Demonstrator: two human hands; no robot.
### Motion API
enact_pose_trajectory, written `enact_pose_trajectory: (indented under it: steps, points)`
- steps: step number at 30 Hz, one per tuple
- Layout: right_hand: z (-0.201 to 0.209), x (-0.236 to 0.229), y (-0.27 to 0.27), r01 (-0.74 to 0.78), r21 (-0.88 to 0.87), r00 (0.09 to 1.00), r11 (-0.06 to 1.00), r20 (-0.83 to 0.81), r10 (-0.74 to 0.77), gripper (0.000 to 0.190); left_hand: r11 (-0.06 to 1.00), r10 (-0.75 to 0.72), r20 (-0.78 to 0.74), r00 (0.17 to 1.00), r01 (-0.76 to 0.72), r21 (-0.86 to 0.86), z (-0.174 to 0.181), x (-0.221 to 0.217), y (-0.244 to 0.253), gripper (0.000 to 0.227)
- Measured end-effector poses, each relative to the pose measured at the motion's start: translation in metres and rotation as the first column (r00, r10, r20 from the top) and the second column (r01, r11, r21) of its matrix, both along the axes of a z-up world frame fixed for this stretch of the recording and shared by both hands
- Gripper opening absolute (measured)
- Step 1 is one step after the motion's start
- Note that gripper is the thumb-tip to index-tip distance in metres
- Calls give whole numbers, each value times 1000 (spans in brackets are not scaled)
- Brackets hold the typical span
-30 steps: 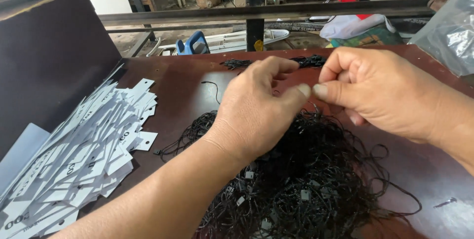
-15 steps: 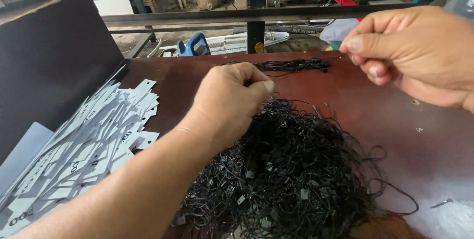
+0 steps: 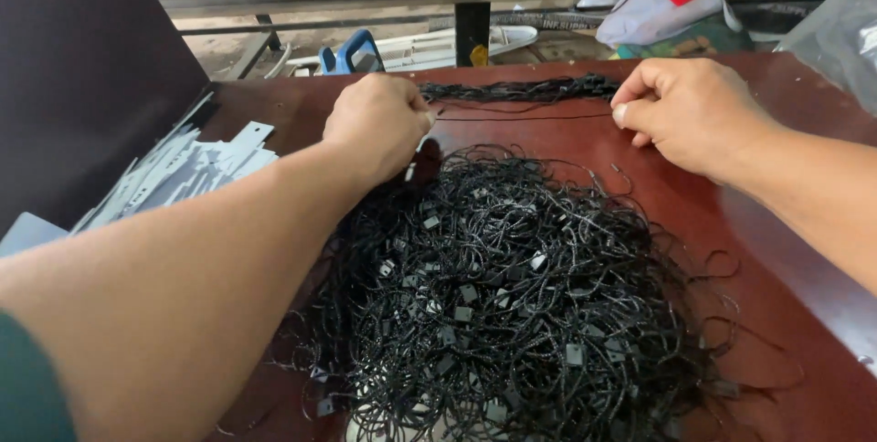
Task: Untangling thin black cords from a large pile and organizing them into neat rows on a table.
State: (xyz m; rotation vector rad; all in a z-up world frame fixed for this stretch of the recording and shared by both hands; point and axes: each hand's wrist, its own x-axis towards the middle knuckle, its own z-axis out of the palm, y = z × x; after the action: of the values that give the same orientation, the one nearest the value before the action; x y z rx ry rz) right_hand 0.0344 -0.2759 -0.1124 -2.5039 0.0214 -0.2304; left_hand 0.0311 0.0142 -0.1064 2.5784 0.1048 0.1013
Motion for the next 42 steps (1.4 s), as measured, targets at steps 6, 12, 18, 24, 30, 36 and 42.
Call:
enact_pose_trajectory:
  steps: [6, 12, 18, 24, 30, 36, 42]
  points:
    - [-10, 21, -5, 14, -294, 999, 956, 45, -1, 15, 974, -54, 26, 998, 47, 220, -5, 24, -15, 22]
    - [-10, 35, -3, 60, -311, 998, 949, 13, -59, 14, 969, 53, 28, 998, -58, 241, -11, 43, -20, 36]
    - [-13, 38, -3, 83, -276, 996, 958, 49, -73, 15, 972, 76, 30, 997, -81, 223, -9, 38, -18, 32]
    - [-19, 30, -13, 99, -175, 986, 980, 147, -73, 21, 993, 78, 92, 993, -85, 79, -7, 20, -16, 15]
    - [-43, 39, -17, -295, -461, 771, 837, 403, 494, 21, 971, -182, 120, 976, 160, 179, -7, 13, -26, 24]
    - [-41, 41, -15, -78, -530, 950, 844, 218, 225, 35, 931, -175, 49, 983, 149, 332, -7, 22, -29, 31]
    - [-39, 36, -14, -78, -484, 951, 872, 228, 211, 34, 930, -139, 49, 989, 113, 350, -9, 25, -28, 35]
